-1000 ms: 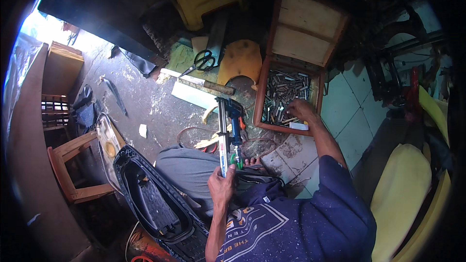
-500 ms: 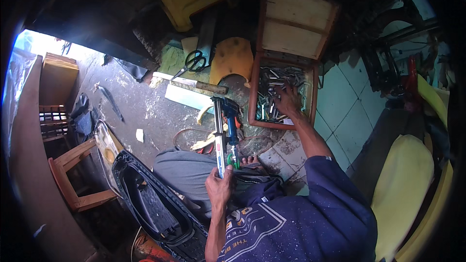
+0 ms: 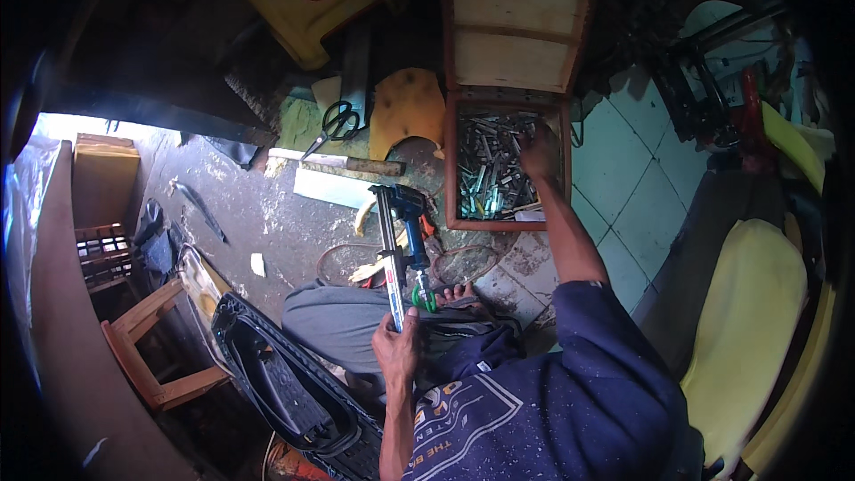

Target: The person trims excess black upholstery fabric from a motorcycle seat base using scissors and then staples the fabric edges to the underside of the seat using a pneumatic staple gun. The person flips the seat to check fit and continues trimming and stapling around the perimeter.

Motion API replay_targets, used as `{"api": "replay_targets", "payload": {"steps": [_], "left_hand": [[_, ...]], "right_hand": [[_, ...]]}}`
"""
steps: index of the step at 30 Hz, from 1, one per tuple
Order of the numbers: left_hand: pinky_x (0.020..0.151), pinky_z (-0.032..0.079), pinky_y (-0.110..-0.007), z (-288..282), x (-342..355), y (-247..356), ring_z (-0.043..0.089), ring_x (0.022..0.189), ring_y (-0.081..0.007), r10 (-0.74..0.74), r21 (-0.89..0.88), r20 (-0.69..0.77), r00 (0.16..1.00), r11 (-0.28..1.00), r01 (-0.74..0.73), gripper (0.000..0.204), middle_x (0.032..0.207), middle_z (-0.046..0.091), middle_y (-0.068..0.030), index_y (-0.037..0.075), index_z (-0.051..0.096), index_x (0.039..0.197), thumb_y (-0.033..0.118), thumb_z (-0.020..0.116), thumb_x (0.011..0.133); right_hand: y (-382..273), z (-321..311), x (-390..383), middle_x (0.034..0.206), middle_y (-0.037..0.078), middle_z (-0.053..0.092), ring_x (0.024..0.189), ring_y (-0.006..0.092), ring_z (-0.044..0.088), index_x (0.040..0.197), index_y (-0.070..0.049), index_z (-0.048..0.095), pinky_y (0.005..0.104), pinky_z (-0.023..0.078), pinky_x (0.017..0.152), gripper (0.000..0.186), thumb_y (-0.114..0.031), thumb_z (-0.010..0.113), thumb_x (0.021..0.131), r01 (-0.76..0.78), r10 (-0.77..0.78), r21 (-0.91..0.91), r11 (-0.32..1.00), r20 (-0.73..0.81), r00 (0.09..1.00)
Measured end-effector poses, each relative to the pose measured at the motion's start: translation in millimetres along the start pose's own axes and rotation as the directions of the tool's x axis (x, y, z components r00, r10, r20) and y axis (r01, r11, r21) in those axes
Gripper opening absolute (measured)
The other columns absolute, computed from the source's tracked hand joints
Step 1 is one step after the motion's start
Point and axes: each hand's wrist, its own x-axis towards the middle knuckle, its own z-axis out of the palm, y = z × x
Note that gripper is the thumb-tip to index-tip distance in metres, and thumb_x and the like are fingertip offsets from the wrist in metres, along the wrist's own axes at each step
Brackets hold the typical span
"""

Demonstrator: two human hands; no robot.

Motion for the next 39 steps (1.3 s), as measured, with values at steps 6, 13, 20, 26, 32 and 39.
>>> {"api": "replay_targets", "payload": {"steps": [6, 13, 20, 26, 32, 39], "left_hand": [[0.05, 0.042, -0.03, 4, 0, -3, 0.054, 0.053, -0.0094, 0.035, 0.068, -0.023, 0.999, 0.997, -0.033, 0.037, 0.064, 0.062, -0.0009, -0.003, 0.069, 0.099, 0.033, 0.076, 0.1], [0.05, 0.042, -0.029, 3, 1, -1, 0.053, 0.054, -0.0086, 0.03, 0.028, -0.015, 0.999, 0.999, -0.03, 0.034, 0.064, 0.062, -0.0006, -0.001, 0.068, 0.094, 0.032, 0.075, 0.101], [0.048, 0.041, -0.029, -1, 1, 2, 0.053, 0.053, -0.0086, -0.015, 0.017, -0.013, 1.0, 1.0, 0.015, 0.034, 0.064, 0.061, -0.0005, 0.001, 0.065, 0.089, 0.031, 0.074, 0.101], [0.049, 0.043, -0.029, 1, -6, 6, 0.056, 0.053, -0.0095, 0.028, 0.004, -0.033, 0.999, 1.0, -0.027, 0.035, 0.063, 0.062, -0.0022, 0.0, 0.064, 0.088, 0.031, 0.074, 0.101], [0.05, 0.044, -0.031, 2, -4, -2, 0.056, 0.055, -0.0098, 0.046, 0.064, -0.039, 0.998, 0.997, -0.044, 0.038, 0.063, 0.063, -0.003, -0.002, 0.066, 0.089, 0.033, 0.075, 0.1], [0.051, 0.044, -0.031, 1, 2, -8, 0.055, 0.056, -0.0094, 0.067, 0.067, -0.053, 0.996, 0.996, -0.064, 0.038, 0.063, 0.062, -0.0024, -0.002, 0.068, 0.092, 0.035, 0.076, 0.099]], "right_hand": [[-52, 1, -24, 0.142, 0.021, 0.062, 0.132, 0.0423, 0.058, 0.133, -0.015, 0.07, 0.0531, 0.05, 0.104, 0.053, -0.051, 0.069, 0.094, -0.005, 0.023, -0.056, 0.998, 0.323, 0.946], [-81, -55, -103, 0.097, 0.019, 0.076, 0.093, 0.0398, 0.074, 0.102, -0.012, 0.076, 0.0512, 0.057, 0.085, 0.029, -0.037, 0.062, 0.1, 0.01, -0.27, 0.348, 0.937, 0.708, 0.653], [-58, -87, -100, 0.1, 0.019, 0.078, 0.099, 0.0383, 0.076, 0.102, -0.009, 0.079, 0.0498, 0.059, 0.089, 0.023, -0.027, 0.065, 0.098, -0.062, -0.14, 0.388, 0.92, 0.471, 0.871], [-4, -47, -12, 0.113, 0.028, 0.074, 0.109, 0.0392, 0.073, 0.122, -0.004, 0.07, 0.051, 0.061, 0.087, 0.034, -0.027, 0.065, 0.097, -0.155, 0.165, -0.058, 0.986, 0.443, 0.881], [0, -7, -4, 0.123, 0.031, 0.069, 0.115, 0.044, 0.069, 0.137, -0.005, 0.058, 0.0511, 0.06, 0.091, 0.052, -0.025, 0.072, 0.091, -0.179, 0.213, -0.128, 0.975, 0.339, 0.916], [24, -24, -19, 0.118, 0.031, 0.07, 0.108, 0.0474, 0.07, 0.14, -0.007, 0.059, 0.0502, 0.058, 0.093, 0.055, -0.006, 0.07, 0.086, -0.304, 0.25, 0.078, 0.95, 0.396, 0.884]]}}
